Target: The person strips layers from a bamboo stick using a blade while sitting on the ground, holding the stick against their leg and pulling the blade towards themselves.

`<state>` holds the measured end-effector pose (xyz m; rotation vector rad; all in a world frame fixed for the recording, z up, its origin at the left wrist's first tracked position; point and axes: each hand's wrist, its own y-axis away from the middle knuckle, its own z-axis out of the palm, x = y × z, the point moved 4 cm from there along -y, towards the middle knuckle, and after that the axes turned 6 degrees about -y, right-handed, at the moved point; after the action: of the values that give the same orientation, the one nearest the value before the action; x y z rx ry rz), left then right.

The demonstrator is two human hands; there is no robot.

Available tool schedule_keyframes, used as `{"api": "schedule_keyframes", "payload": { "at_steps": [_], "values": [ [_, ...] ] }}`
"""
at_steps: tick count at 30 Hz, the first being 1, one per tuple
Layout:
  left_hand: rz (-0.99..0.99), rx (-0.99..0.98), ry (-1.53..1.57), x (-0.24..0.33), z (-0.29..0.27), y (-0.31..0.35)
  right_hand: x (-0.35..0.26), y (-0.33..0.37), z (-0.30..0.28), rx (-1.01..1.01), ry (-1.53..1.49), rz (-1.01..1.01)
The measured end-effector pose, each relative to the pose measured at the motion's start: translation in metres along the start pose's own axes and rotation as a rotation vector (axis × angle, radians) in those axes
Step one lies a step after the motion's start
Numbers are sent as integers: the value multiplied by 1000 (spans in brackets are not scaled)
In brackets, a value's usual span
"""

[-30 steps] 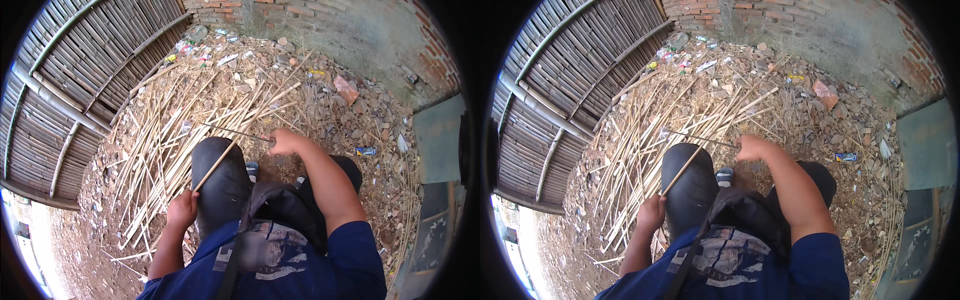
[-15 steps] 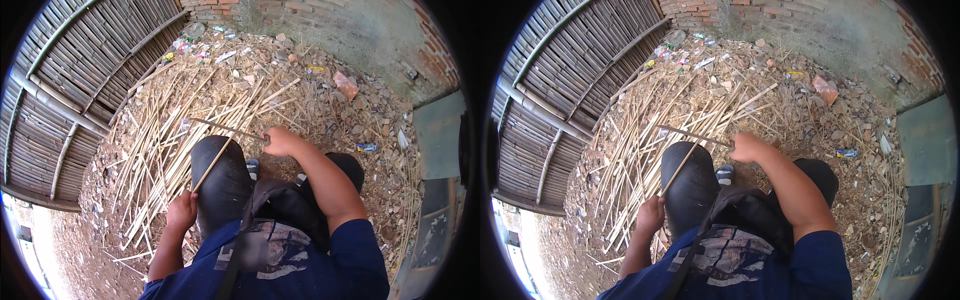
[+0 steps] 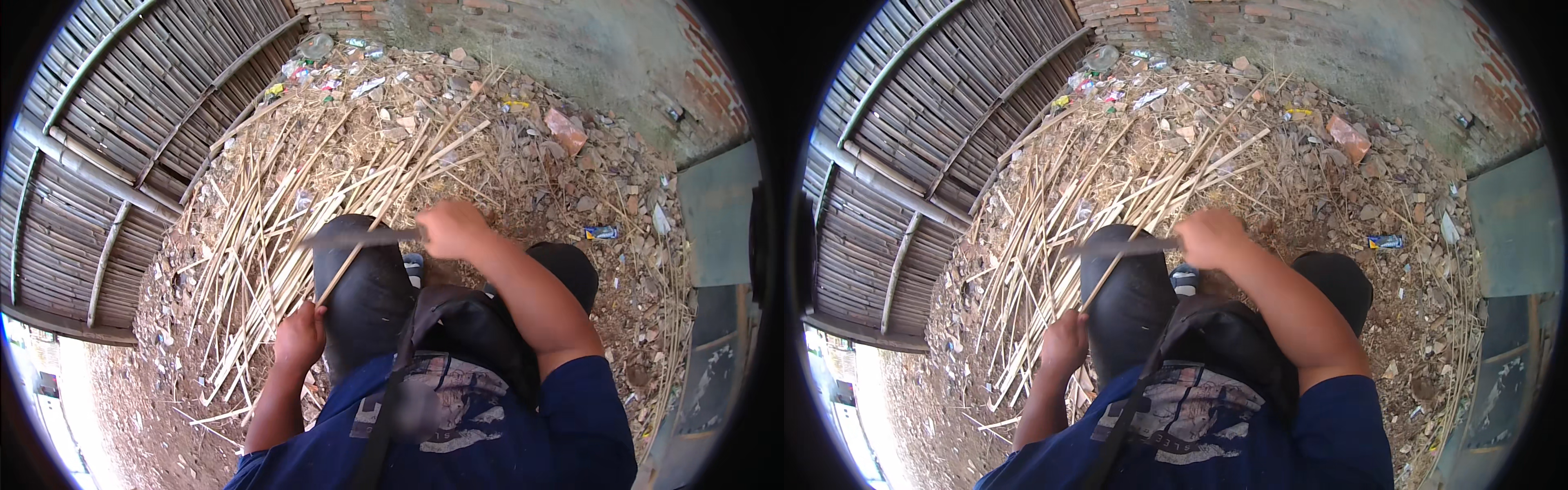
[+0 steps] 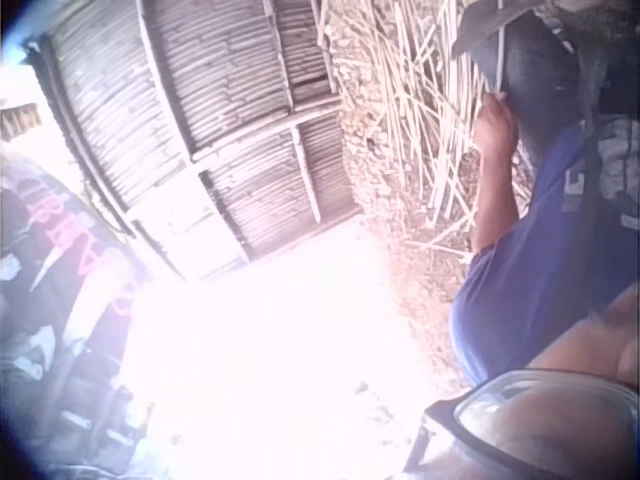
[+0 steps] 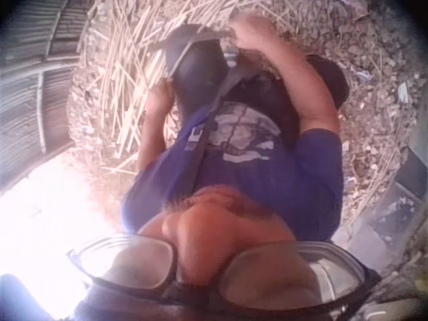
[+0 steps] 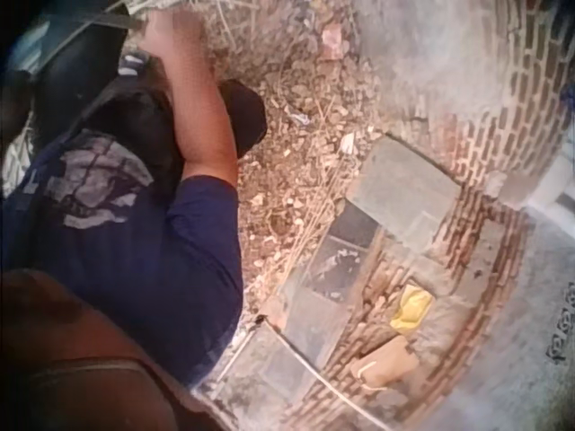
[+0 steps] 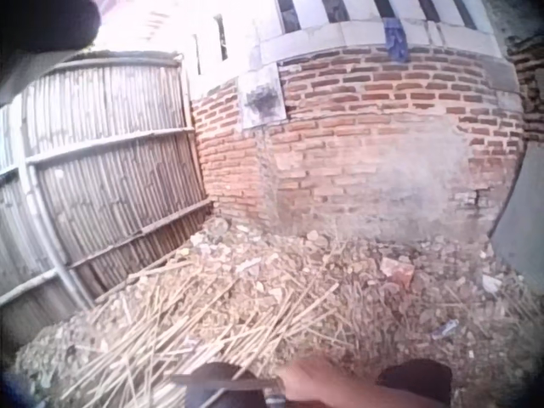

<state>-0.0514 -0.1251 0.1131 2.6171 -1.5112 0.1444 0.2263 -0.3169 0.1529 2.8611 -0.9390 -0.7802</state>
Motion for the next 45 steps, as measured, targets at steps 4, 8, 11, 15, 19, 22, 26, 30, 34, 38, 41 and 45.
{"api": "schedule_keyframes", "payload": {
  "at_steps": [4,8,11,15,19,22,26,30,34,38,41,45],
  "values": [
    [26,24,52,11,3,1,83,-23,32,157,-388,193],
    [-6,-4,25,7,-7,-2,67,-12,-6,95,-137,216],
    [1,2,18,9,-6,2,38,-14,8,104,-138,77],
    [46,45,-13,3,3,4,6,-8,20,37,63,-65],
    [-1,18,-16,7,-10,-2,101,-20,-3,4,-136,310],
    [-36,-72,-63,6,-25,-7,102,-19,-1,69,-205,288],
    [-10,-59,-20,3,-15,-3,42,-9,7,95,-73,76],
    [68,1,51,-10,0,-3,87,-20,26,175,-101,88],
    [43,-11,-10,-16,-19,4,200,-25,-11,210,-299,444],
    [41,-59,1,-17,-23,5,149,-26,-3,327,-494,422],
    [79,-49,83,-6,-22,4,80,-16,-11,210,-312,231],
    [57,-80,177,-7,-18,10,58,-12,1,0,-128,37]
  ]
}}
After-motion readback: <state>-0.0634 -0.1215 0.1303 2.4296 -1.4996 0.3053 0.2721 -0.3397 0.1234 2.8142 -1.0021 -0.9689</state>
